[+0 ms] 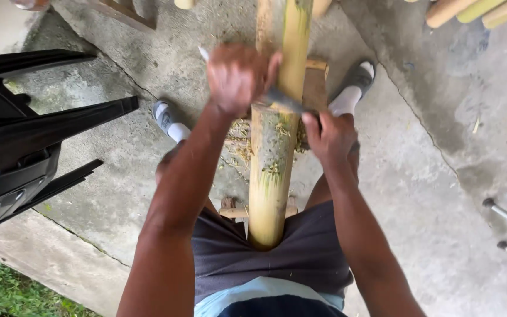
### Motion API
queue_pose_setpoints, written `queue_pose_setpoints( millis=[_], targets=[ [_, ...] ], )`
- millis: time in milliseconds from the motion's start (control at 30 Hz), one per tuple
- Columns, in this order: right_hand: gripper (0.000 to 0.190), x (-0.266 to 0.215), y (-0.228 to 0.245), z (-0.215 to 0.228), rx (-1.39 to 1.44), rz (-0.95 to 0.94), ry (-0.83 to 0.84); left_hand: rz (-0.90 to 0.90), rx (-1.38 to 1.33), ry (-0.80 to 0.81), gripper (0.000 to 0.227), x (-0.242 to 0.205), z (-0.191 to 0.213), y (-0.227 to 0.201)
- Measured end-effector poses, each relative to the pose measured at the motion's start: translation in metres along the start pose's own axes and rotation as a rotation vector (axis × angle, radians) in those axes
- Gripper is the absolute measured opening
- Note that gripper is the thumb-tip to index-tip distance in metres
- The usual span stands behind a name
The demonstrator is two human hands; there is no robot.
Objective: Scraping the outer green layer of a bamboo pole using a knife.
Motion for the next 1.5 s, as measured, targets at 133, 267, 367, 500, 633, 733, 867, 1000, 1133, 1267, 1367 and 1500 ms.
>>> queue_pose_setpoints(
  millis=[133,267,367,500,633,733,867,1000,1133,1267,1367,1500],
  targets=[
    [0.052,-0.038,-0.003,0.0,-0.013,-0.044,0.021,-0.061,-0.117,0.058,0.05,-0.025,-0.009,-0.014],
    [0.059,0.02,-0.002,0.002,-0.115,-0.015,0.04,-0.05,-0.077,-0.017,0.055,0.0,-0.014,0.002],
    [0.054,0.026,0.001,0.001,-0.111,0.007,0.019,0.066,0.009,-0.026,0.045,0.018,0.002,0.013],
    [0.049,0.004,0.027,0.023,-0.027,0.08,-0.016,0.06,-0.063,0.029,0.043,-0.011,-0.001,0.001],
    [0.049,0.0,0.024,0.024,-0.105,0.041,0.0,0.103,-0.018,-0.007,0.048,-0.014,0.013,-0.003],
    [0.048,-0.034,0.011,0.014,-0.088,-0.043,0.075,0.088,-0.051,0.023,0.046,-0.032,0.01,-0.011],
    [0.053,-0.119,0.017,0.015,-0.024,-0.104,0.12,0.09,-0.185,0.136,0.053,-0.087,0.034,-0.054],
    [0.056,-0.166,0.026,0.029,-0.032,-0.147,0.209,0.156,-0.136,0.205,0.049,-0.125,0.081,-0.087],
    [0.055,-0.166,0.037,0.035,-0.034,-0.006,0.228,0.195,-0.215,0.33,0.046,-0.135,0.107,-0.093],
    [0.053,-0.158,0.041,0.043,-0.046,0.038,0.308,0.12,-0.233,0.501,0.045,-0.146,0.123,-0.101],
    [0.052,-0.143,0.052,0.053,-0.051,0.092,0.31,0.157,-0.228,0.598,0.041,-0.172,0.112,-0.103],
    [0.046,-0.14,0.051,0.055,-0.041,0.147,0.373,0.139,-0.187,0.85,0.041,-0.195,0.091,-0.106]
  ],
)
Point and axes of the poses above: each hand's wrist, its own x-axis towards the middle knuckle, its own z-axis out of the back of the hand, y = z × x, the point moved 8 cm from there along x, towards the middle knuckle, and after that the axes turned 4 degrees about x, right-handed, at the moved point
